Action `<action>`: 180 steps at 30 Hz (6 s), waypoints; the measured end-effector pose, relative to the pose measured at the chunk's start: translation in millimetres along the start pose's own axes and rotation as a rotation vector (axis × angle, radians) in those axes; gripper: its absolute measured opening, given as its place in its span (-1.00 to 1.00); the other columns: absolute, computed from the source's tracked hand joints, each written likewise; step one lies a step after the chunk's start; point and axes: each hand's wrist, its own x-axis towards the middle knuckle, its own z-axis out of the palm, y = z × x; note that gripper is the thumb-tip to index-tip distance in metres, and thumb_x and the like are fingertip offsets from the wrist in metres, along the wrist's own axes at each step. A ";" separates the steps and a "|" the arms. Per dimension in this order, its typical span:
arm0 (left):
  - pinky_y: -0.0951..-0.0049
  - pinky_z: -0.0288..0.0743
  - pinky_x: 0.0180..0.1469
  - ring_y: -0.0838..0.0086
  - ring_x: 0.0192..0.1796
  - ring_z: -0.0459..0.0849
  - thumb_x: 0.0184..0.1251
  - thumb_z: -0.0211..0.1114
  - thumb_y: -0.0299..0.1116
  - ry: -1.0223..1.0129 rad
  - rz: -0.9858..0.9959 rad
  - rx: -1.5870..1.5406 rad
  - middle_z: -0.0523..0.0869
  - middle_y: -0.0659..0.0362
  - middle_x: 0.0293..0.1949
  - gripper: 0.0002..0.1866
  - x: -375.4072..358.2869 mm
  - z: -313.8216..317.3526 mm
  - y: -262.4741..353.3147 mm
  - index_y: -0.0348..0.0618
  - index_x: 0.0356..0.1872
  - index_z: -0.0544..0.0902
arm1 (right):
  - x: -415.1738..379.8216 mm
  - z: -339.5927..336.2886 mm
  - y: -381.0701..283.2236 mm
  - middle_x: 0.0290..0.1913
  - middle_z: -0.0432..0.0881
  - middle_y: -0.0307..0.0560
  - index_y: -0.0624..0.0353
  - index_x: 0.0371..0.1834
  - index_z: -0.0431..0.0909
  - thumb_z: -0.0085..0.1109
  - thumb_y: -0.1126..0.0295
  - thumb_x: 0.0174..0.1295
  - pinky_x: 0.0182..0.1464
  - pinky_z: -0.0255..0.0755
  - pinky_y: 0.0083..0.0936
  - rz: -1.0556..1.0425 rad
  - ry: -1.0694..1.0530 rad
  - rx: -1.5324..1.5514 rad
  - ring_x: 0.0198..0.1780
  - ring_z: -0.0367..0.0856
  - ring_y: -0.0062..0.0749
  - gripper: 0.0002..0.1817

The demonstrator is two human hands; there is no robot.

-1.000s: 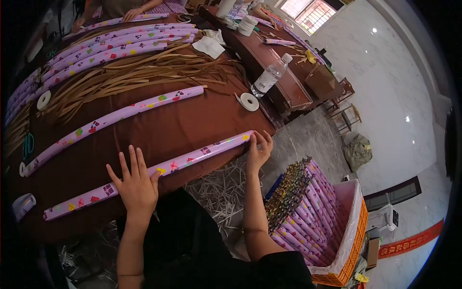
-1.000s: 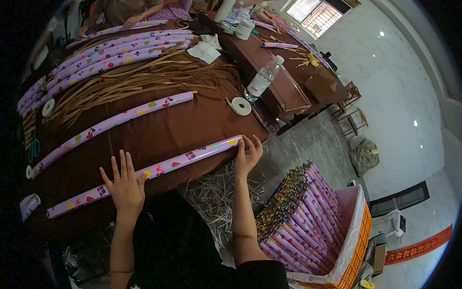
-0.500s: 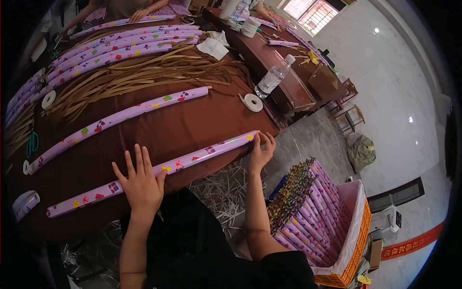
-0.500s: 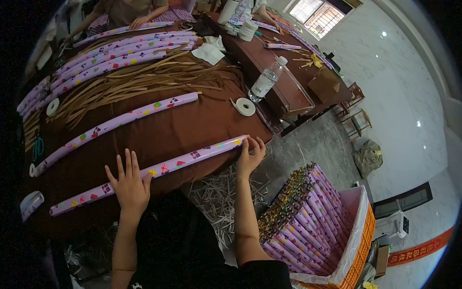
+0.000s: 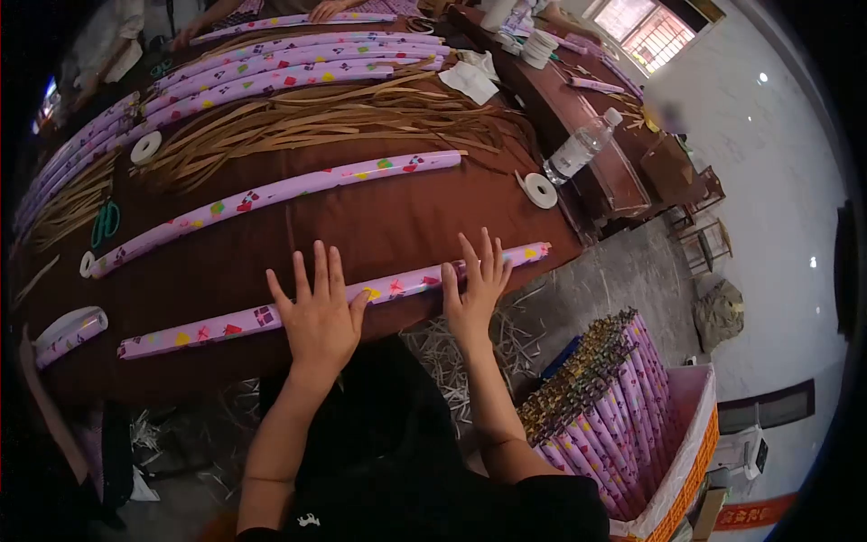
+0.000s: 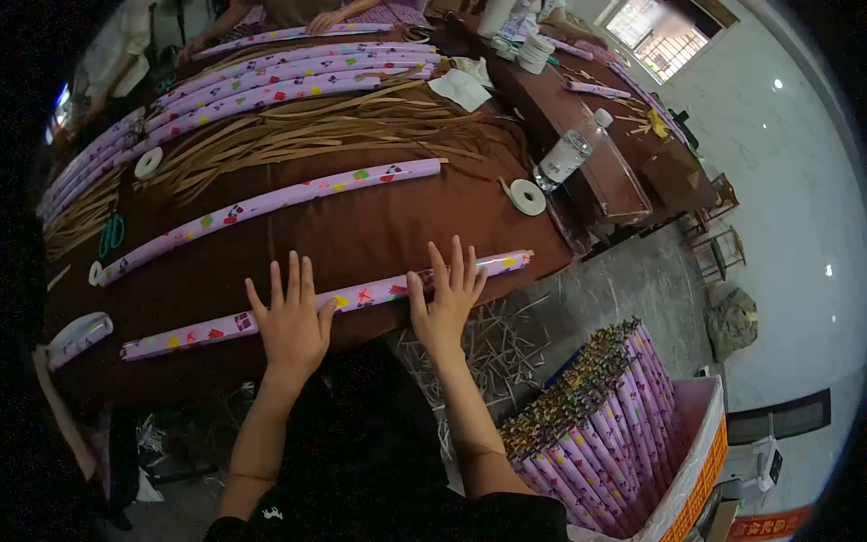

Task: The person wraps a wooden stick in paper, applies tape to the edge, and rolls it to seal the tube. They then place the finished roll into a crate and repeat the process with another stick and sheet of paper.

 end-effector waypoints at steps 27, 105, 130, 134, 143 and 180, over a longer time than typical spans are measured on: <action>-0.19 -0.28 0.54 0.12 0.58 0.11 0.58 -0.07 -0.11 0.157 -0.533 0.044 0.24 -0.03 0.52 -0.41 -64.5 -32.9 -102.6 -0.23 0.49 0.27 | -8.3 33.0 36.2 0.50 0.34 -0.22 -0.22 0.33 0.55 0.02 0.01 0.45 0.53 -0.20 0.20 -0.115 0.042 -0.373 0.58 0.09 -0.03 -0.56; 0.23 0.42 0.21 0.20 0.10 0.62 0.23 0.41 -0.16 -0.064 0.144 -0.043 0.67 0.09 0.04 -0.38 -59.9 -57.4 -177.3 -0.10 0.31 0.50 | 55.2 -40.0 66.4 0.09 0.56 0.04 0.15 0.19 0.53 0.33 0.19 0.18 0.34 0.23 -0.02 -0.529 -0.276 -0.165 0.22 0.44 0.01 -0.48; 0.10 0.32 0.29 0.09 0.20 0.48 0.36 0.25 -0.31 0.142 -0.369 -0.294 0.60 0.04 0.09 -0.71 71.6 -21.0 -174.4 -0.18 0.02 0.71 | 135.1 142.7 -122.4 -0.02 0.61 -0.06 0.02 0.13 0.63 0.41 0.28 0.10 0.15 0.37 -0.17 -0.655 -0.452 0.278 0.06 0.53 -0.09 -0.53; -0.03 -0.01 0.53 0.05 0.54 0.17 0.57 -0.14 0.10 -0.062 -0.217 -0.052 0.27 -0.04 0.50 -0.32 60.8 -2.7 -200.7 -0.18 0.49 0.25 | 135.4 147.4 -120.1 0.15 0.60 -0.03 0.03 0.17 0.61 0.40 0.30 0.12 0.32 0.28 -0.13 -0.684 -0.423 0.265 0.19 0.51 -0.06 -0.51; -0.27 -0.29 0.53 0.13 0.63 -0.05 0.59 -0.28 0.15 -0.404 -0.652 0.053 -0.03 0.13 0.62 -0.28 18.0 -52.7 -338.1 -0.03 0.60 -0.03 | 138.5 152.2 -116.8 0.28 0.59 -0.11 0.00 0.26 0.55 0.33 0.22 0.22 0.46 0.15 -0.08 -0.627 -0.505 0.256 0.40 0.42 -0.17 -0.49; 0.01 -0.25 0.58 0.26 0.61 0.04 0.61 -0.21 0.04 -0.309 -0.221 0.003 0.12 0.08 0.58 -0.36 9.8 -47.0 -314.5 -0.08 0.56 0.13 | 142.8 153.3 -122.9 0.38 0.46 0.07 -0.01 0.41 0.43 0.10 -0.24 0.29 0.47 0.14 -0.07 -0.708 -0.470 0.193 0.38 0.42 0.02 -0.26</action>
